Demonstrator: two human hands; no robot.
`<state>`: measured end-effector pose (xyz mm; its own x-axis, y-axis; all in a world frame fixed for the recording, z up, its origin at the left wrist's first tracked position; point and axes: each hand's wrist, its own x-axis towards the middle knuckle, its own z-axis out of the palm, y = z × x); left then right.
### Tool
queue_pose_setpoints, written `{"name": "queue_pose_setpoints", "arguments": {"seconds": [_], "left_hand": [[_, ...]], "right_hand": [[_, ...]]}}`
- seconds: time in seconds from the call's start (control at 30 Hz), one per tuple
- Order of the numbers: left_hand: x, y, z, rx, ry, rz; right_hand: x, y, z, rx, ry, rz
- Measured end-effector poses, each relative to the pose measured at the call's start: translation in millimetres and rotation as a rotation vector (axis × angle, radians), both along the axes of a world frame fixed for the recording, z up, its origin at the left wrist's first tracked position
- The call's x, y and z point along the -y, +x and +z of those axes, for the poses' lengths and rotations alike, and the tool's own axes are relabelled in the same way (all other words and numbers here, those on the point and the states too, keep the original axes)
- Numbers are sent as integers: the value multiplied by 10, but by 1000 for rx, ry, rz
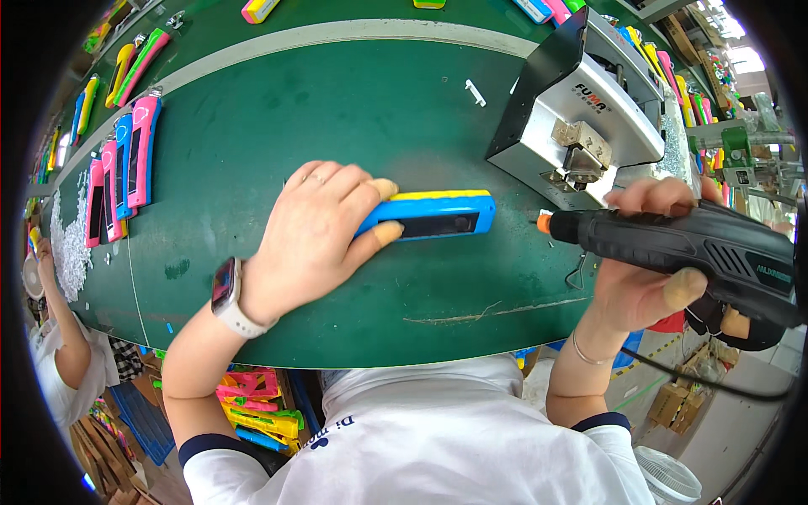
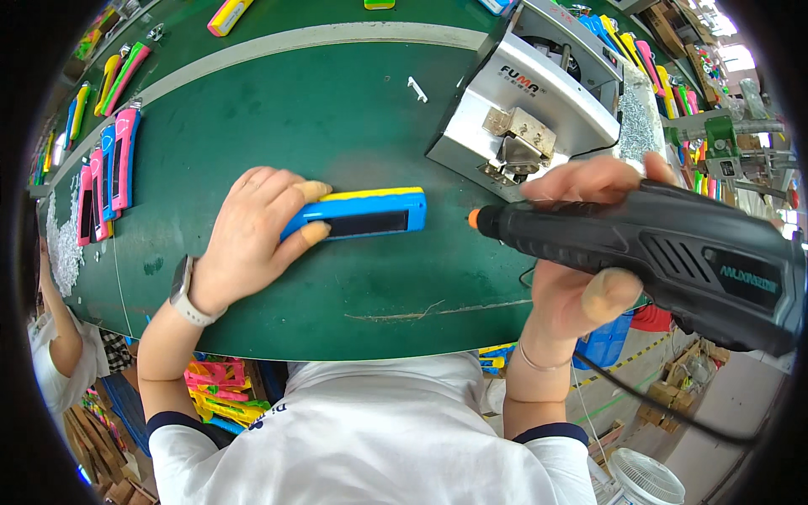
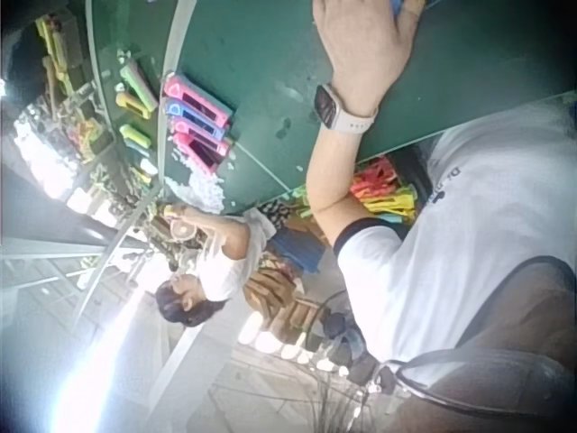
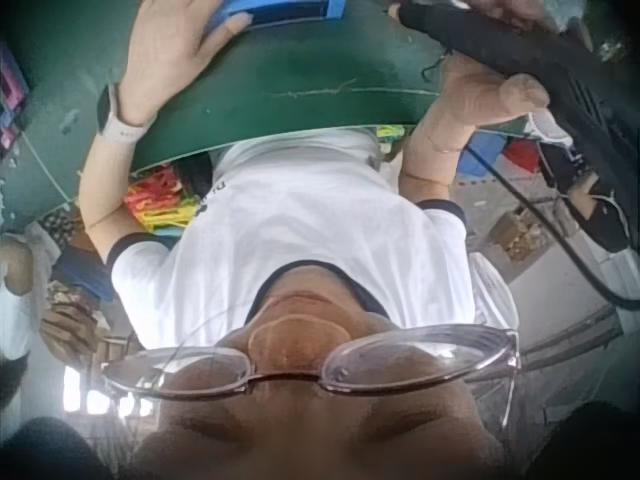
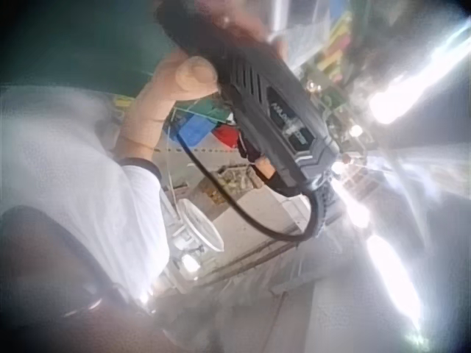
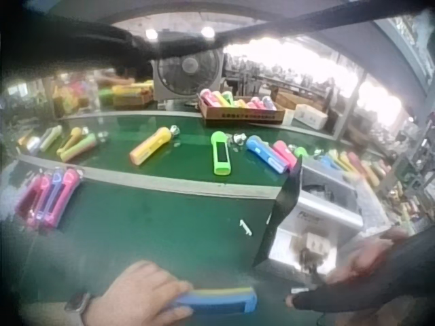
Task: The person assembles plastic flashlights by fitting together internal components, solar panels, and casing pieces by hand, securing them with an electric screwdriver, and placing the assembled flashlights on the conveyor table.
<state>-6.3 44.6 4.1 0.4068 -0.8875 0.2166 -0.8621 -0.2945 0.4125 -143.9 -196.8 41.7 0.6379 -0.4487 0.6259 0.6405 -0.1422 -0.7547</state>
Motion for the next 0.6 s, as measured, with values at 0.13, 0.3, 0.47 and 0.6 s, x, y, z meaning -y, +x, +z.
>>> {"name": "queue_pose_setpoints", "arguments": {"seconds": [0.13, 0.3, 0.47, 0.6], "left_hand": [[-111, -184, 0, 21, -77, 46], [-135, -270, -74, -19, -131, 30], [-147, -240, -128, -14, -117, 46], [-144, -266, -102, 19, -130, 24]], "right_hand": [[-230, -185, -14, 26, -270, -781], [-562, -98, -266, -523, -966, -186], [-658, 109, -624, -632, -1008, -55], [-640, 144, -465, -694, -912, 20]]}}
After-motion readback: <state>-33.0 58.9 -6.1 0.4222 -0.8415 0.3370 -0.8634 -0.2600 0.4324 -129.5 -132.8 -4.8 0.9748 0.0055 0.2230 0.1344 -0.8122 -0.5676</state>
